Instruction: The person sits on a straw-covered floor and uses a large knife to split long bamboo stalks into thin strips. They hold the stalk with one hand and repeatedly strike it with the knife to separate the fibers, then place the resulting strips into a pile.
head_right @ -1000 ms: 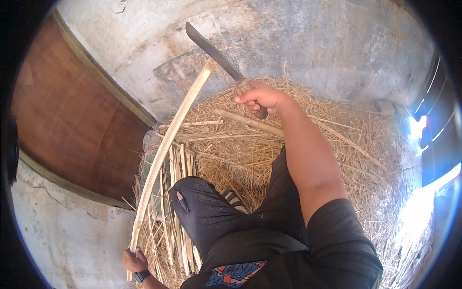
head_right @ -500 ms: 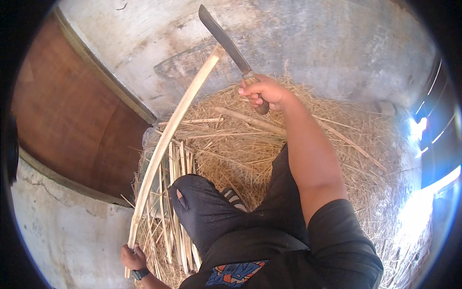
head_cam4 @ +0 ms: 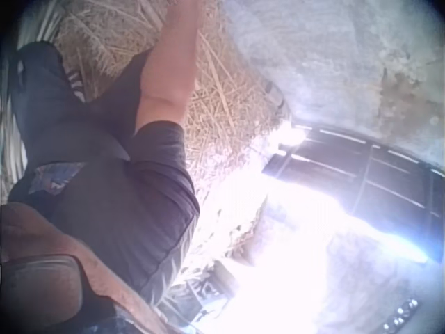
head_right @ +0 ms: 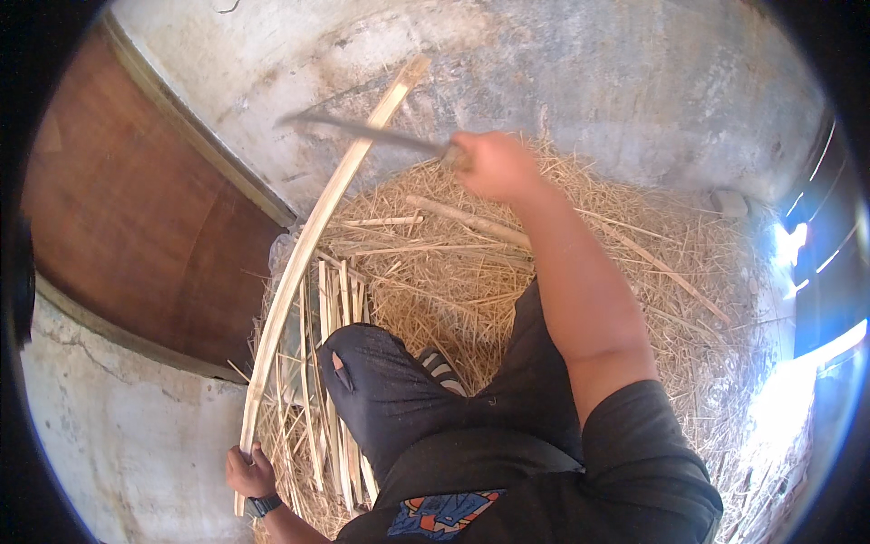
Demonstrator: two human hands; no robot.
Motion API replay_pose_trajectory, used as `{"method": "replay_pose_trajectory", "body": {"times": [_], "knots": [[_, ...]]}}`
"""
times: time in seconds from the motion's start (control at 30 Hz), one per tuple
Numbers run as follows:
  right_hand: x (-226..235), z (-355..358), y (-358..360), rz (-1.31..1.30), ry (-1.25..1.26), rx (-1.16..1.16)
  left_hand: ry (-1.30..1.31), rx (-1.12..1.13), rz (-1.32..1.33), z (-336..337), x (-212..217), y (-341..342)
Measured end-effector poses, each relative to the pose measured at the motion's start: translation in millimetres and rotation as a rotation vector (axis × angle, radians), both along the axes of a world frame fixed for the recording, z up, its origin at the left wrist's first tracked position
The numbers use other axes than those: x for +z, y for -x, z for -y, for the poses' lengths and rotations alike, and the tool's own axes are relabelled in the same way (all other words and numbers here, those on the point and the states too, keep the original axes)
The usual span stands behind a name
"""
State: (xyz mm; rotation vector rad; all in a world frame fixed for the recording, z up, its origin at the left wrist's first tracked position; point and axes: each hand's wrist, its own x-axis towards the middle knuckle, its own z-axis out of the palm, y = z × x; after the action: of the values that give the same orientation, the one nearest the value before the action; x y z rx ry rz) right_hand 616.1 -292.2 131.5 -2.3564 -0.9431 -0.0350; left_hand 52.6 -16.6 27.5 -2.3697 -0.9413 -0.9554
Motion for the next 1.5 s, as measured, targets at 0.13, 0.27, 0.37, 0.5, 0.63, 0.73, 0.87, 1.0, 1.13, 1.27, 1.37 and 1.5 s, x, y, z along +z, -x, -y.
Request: {"method": "replay_pose_trajectory", "body": {"times": [0.13,0.27,0.37,0.5,0.63,0.73,0.87,1.0,1.13,1.27,1.37,1.5], "knots": [[-40,-12,-21,0.209,-0.002,0.158,-0.006,-0.036,-0.015,0,3,-13],[-36,-6,-27,-0.163,-0.104,-0.116,-0.009,-0.057,-0.048,5,7,-10],[-26,-8,-16,-0.133,-0.019,-0.117,0.113,-0.005,-0.081,6,-1,-4],[-47,-12,-24,0.304,-0.047,0.158,0.331,-0.136,-0.035,1,-5,-8],[-44,-5,-30,0.039,-0.19,-0.052,0.589,-0.216,-0.015,13,9,-18],[-33,-5,-19,-0.07,-0.133,-0.12,0.691,-0.211,-0.016,8,0,-11],[-48,-16,-20,0.343,-0.028,0.249,0.712,-0.257,0.003,-2,-18,-11],[-46,-18,-20,0.084,0.005,0.154,0.721,-0.249,-0.005,0,-12,-15],[-41,-7,-25,-0.215,-0.072,-0.085,0.721,-0.206,-0.048,15,-6,-26],[-50,-23,-8,0.041,-0.02,0.184,0.744,-0.25,-0.011,18,-16,-41],[-42,-35,13,0.352,0.164,0.392,0.764,-0.263,0.006,20,-18,-47],[-52,-24,-15,0.059,-0.043,0.225,0.763,-0.294,0.015,17,-14,-45]]}}
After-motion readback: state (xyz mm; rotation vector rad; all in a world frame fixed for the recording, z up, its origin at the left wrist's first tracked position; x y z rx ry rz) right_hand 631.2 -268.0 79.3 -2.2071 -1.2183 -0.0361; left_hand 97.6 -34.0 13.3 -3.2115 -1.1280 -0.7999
